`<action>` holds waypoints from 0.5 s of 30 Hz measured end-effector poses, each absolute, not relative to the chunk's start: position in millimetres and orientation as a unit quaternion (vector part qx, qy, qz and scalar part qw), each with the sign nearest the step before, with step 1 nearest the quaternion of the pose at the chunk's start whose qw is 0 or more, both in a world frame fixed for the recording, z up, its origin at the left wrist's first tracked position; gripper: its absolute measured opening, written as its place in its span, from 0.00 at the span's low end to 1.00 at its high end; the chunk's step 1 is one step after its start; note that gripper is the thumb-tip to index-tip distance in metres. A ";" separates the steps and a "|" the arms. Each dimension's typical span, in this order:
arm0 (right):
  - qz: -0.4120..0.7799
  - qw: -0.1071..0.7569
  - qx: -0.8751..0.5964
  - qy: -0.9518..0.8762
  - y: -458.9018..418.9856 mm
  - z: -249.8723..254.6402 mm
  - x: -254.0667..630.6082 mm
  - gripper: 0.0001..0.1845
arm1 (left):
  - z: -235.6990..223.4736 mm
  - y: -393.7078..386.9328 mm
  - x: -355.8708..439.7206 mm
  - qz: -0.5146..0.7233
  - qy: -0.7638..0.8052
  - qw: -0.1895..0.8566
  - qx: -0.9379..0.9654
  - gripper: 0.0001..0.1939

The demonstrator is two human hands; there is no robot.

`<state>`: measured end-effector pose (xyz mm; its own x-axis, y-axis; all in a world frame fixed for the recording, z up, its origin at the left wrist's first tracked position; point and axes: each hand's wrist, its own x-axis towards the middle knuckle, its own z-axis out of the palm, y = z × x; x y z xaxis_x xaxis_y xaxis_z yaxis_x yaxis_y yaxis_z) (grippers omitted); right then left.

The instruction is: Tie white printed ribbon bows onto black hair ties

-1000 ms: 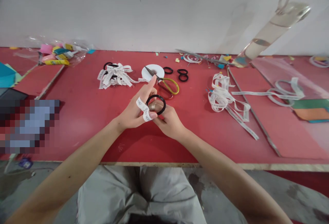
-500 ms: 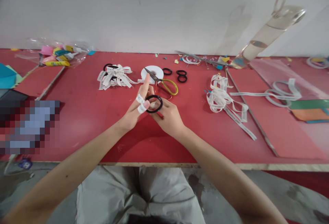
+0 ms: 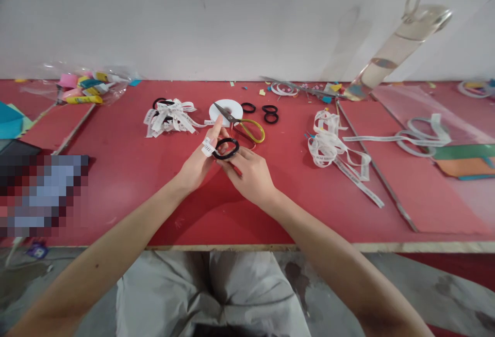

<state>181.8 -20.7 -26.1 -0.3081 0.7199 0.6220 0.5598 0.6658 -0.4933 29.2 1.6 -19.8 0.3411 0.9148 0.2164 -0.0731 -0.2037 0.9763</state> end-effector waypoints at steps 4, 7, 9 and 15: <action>0.105 0.435 -0.404 -0.798 -16.9 -28.3 187.1 0.06 | -9.3 1.7 21.1 0.419 0.308 0.442 0.731 0.30; 0.132 0.426 -0.422 -0.789 -15.2 -29.7 190.0 0.06 | -4.4 1.3 19.2 0.402 0.278 0.352 0.799 0.34; 0.156 0.424 -0.433 -0.780 -14.9 -30.9 190.7 0.09 | -5.6 1.9 20.4 0.406 0.255 0.308 0.822 0.34; 0.164 0.412 -0.449 -0.776 -13.6 -33.0 191.1 0.08 | -11.0 -0.8 26.8 0.446 0.280 0.345 0.777 0.31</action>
<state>191.1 -13.6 -33.0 -0.2568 0.8315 0.4926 0.5618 0.5432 -0.6240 26.8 -0.8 -11.0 0.4454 0.7434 0.4990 0.1272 -0.6043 0.7866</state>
